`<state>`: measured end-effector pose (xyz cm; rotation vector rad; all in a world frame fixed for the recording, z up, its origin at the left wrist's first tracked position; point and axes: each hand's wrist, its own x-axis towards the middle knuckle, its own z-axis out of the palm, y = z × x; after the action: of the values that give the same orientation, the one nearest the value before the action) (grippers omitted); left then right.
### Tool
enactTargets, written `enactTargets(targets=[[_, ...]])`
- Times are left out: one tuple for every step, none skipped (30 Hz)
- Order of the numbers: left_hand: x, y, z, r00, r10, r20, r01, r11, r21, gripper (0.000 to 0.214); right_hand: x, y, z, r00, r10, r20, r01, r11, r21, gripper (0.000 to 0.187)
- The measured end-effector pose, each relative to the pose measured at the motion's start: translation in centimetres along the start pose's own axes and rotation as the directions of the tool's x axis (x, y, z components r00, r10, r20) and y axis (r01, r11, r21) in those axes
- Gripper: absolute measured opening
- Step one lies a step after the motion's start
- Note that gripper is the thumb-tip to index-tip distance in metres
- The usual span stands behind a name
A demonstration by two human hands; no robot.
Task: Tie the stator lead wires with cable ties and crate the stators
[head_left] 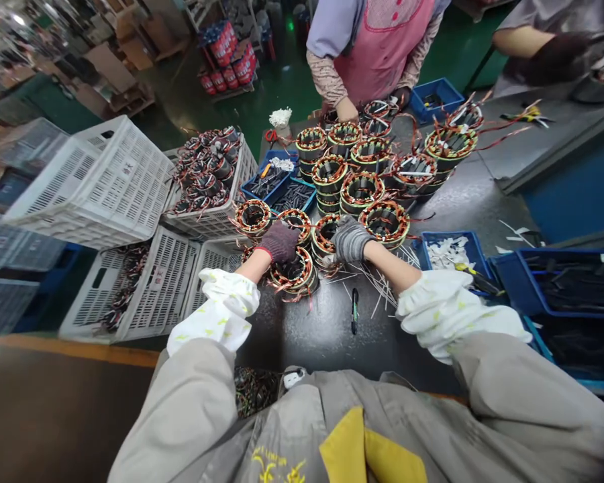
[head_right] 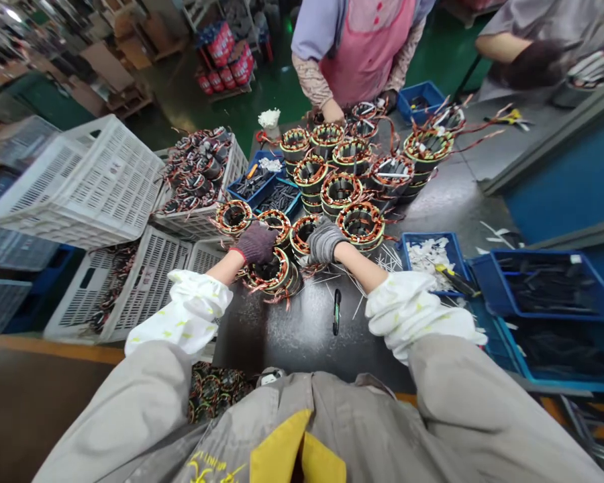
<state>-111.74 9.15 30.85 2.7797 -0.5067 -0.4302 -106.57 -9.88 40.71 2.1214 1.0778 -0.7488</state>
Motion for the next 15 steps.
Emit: enactTargets(targets=[[-0.6,0.5,0.1,1.0,0.002,-0.001,-0.002,1.0,-0.011,0.053,-0.4,-0.1,0.2,1.0,-0.021,-0.002,0.021,1.0,0.0,0.06],[-1.2,1.0,0.2,1.0,0.006,-0.001,-0.006,1.0,-0.023,0.05,-0.9,-0.2,0.5,0.999,-0.04,-0.004,0.04,0.999,0.006,0.058],[-1.9,1.6,0.4,1.0,0.011,-0.004,-0.011,0.999,-0.037,0.047,-1.5,-0.4,0.7,0.998,-0.057,-0.007,0.057,0.998,0.015,0.057],[-2.6,2.2,0.6,1.0,0.017,-0.007,-0.018,0.999,-0.051,0.045,-2.1,-0.5,1.0,0.997,-0.074,-0.011,0.075,0.997,0.026,0.056],[-3.3,2.8,0.8,1.0,0.025,-0.01,-0.026,0.997,-0.067,0.043,-2.7,-0.7,1.3,0.996,-0.091,-0.011,0.091,0.995,0.035,0.056],[-4.0,3.4,1.0,0.999,0.032,-0.012,-0.033,0.996,-0.084,0.041,-3.3,-0.9,1.6,0.994,-0.106,-0.004,0.106,0.993,0.042,0.057],[-4.7,3.9,1.3,0.999,0.036,-0.012,-0.037,0.994,-0.099,0.039,-4.0,-1.2,1.9,0.993,-0.12,0.005,0.119,0.992,0.046,0.058],[-5.4,4.4,1.5,0.999,0.039,-0.008,-0.039,0.993,-0.115,0.037,-4.6,-1.5,2.3,0.992,-0.128,0.009,0.128,0.991,0.05,0.059],[-6.0,4.9,1.8,0.999,0.038,0.0,-0.038,0.991,-0.128,0.035,-5.2,-1.8,2.6,0.992,-0.128,0.004,0.127,0.99,0.057,0.06],[-6.5,5.2,2.0,0.999,0.032,0.005,-0.031,0.989,-0.141,0.034,-5.8,-2.1,3.0,0.993,-0.117,-0.01,0.117,0.991,0.068,0.06],[-6.9,5.5,2.2,1.0,0.023,0.006,-0.022,0.987,-0.156,0.034,-6.4,-2.5,3.4,0.995,-0.095,-0.035,0.098,0.991,0.086,0.06],[-7.3,5.7,2.4,1.0,0.009,0.0,-0.009,0.984,-0.176,0.035,-6.8,-2.8,3.9,0.996,-0.065,-0.065,0.072,0.991,0.11,0.058],[-7.5,5.8,2.5,1.0,-0.009,-0.009,0.007,0.979,-0.202,0.036,-7.2,-3.1,4.3,0.995,-0.027,-0.099,0.04,0.989,0.139,0.056],[-7.8,5.9,2.6,0.999,-0.036,-0.026,0.029,0.97,-0.24,0.036,-7.5,-3.4,4.8,0.991,0.008,-0.132,0.014,0.985,0.17,0.055],[-8.0,5.9,2.7,0.997,-0.069,-0.047,0.053,0.957,-0.286,0.035,-7.8,-3.7,5.2,0.986,0.037,-0.16,-0.004,0.98,0.2,0.054]])
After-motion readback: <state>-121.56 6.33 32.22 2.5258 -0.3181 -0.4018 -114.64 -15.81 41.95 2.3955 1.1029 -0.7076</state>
